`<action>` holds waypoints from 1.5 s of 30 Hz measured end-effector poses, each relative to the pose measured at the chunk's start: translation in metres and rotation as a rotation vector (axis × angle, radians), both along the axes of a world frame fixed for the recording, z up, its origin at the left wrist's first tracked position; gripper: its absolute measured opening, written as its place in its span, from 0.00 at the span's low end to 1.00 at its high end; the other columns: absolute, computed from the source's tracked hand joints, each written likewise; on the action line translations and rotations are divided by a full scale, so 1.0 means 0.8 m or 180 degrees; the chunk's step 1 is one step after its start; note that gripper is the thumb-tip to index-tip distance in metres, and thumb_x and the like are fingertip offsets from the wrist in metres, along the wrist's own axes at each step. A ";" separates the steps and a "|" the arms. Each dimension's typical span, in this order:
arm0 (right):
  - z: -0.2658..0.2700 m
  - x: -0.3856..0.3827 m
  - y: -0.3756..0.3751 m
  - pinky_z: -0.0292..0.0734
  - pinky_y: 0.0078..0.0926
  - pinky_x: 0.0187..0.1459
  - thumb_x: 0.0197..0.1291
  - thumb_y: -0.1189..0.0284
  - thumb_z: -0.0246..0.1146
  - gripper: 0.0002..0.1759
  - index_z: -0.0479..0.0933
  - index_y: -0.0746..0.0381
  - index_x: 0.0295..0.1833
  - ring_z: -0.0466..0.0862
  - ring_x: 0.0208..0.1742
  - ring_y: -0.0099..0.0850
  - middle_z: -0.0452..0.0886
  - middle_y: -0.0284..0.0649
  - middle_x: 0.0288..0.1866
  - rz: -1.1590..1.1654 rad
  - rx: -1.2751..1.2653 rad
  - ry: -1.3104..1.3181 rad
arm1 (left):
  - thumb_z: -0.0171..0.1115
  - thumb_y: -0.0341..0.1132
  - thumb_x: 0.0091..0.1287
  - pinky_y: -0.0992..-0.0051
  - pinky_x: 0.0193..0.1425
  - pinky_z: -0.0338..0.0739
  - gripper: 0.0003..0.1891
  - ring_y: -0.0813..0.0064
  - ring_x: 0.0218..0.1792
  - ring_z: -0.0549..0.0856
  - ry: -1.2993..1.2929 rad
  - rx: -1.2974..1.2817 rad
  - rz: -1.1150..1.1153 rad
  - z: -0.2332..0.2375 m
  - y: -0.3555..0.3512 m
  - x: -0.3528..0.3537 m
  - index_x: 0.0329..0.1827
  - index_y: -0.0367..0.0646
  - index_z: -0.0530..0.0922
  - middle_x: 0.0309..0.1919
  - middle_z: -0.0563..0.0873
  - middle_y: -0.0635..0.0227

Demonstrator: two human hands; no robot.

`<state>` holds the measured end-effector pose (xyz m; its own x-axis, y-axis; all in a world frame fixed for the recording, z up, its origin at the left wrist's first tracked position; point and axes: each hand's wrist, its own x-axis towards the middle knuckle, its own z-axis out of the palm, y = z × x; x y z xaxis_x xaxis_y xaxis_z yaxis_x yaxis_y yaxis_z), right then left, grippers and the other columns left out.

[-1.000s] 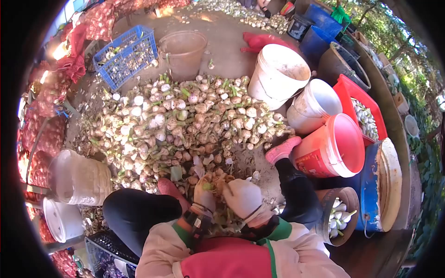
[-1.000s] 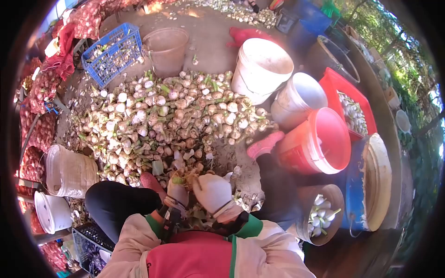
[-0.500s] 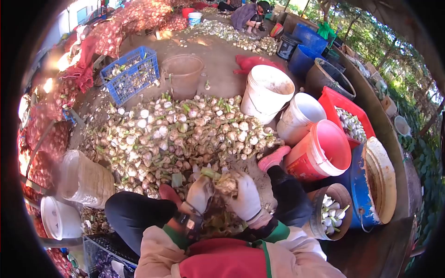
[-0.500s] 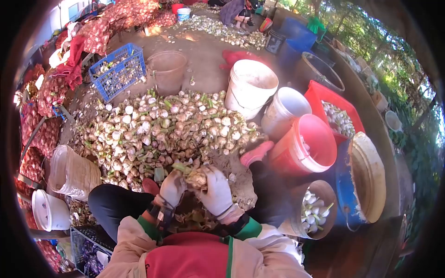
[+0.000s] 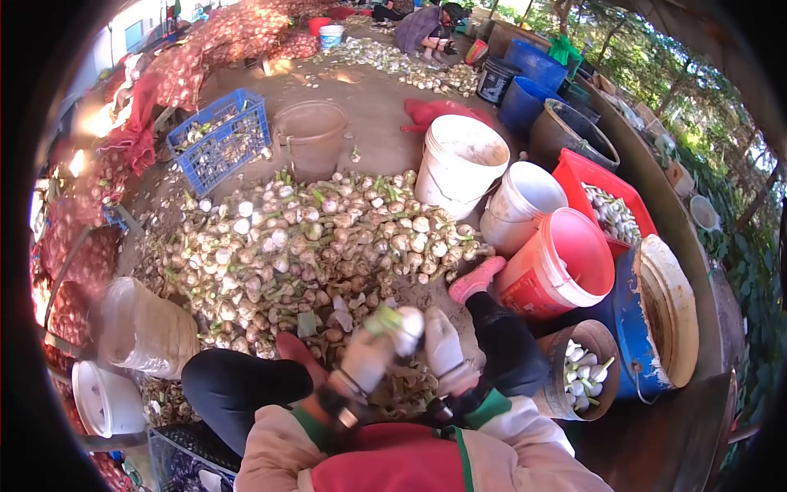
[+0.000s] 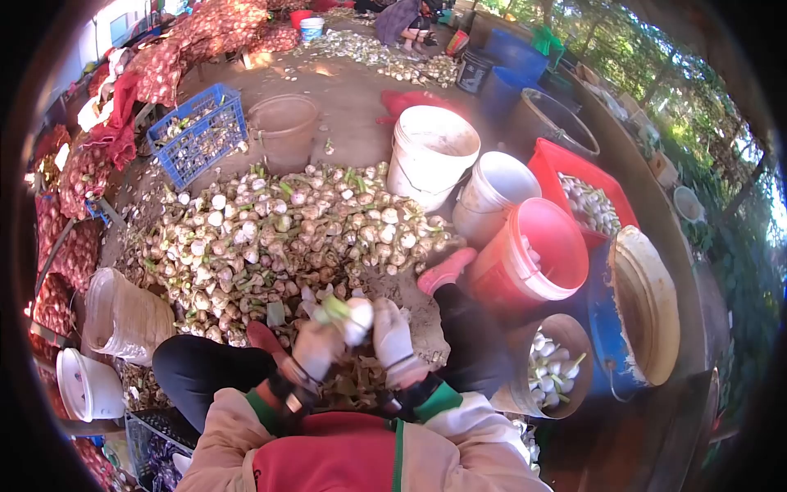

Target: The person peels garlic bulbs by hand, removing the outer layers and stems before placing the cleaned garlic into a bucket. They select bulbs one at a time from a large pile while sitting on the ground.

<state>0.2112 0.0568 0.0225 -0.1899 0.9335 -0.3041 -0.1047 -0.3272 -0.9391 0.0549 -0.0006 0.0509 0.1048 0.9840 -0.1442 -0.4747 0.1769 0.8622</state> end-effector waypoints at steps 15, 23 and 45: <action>0.018 -0.022 -0.033 0.77 0.27 0.47 0.69 0.63 0.55 0.19 0.74 0.65 0.56 0.81 0.45 0.32 0.78 0.41 0.46 0.0609 0.0192 0.0241 | 0.60 0.33 0.71 0.67 0.50 0.81 0.24 0.67 0.50 0.83 -0.0162 -0.0329 0.0196 -0.008 -0.030 -0.029 0.68 0.45 0.64 0.50 0.80 0.65; 0.040 0.007 -0.069 0.73 0.17 0.35 0.63 0.73 0.67 0.10 0.78 0.66 0.46 0.76 0.34 0.17 0.79 0.32 0.35 -0.0030 0.1540 -0.1297 | 0.65 0.30 0.62 0.70 0.60 0.74 0.31 0.67 0.55 0.81 0.1640 0.0782 -0.0190 -0.007 -0.016 -0.002 0.68 0.38 0.64 0.53 0.81 0.58; 0.063 -0.072 -0.037 0.66 0.15 0.20 0.66 0.64 0.63 0.10 0.77 0.59 0.41 0.73 0.19 0.16 0.79 0.29 0.24 -0.0187 -0.0419 0.0277 | 0.63 0.28 0.61 0.67 0.44 0.78 0.09 0.57 0.37 0.83 0.3858 0.1372 0.1029 0.025 -0.035 -0.066 0.43 0.36 0.79 0.36 0.83 0.54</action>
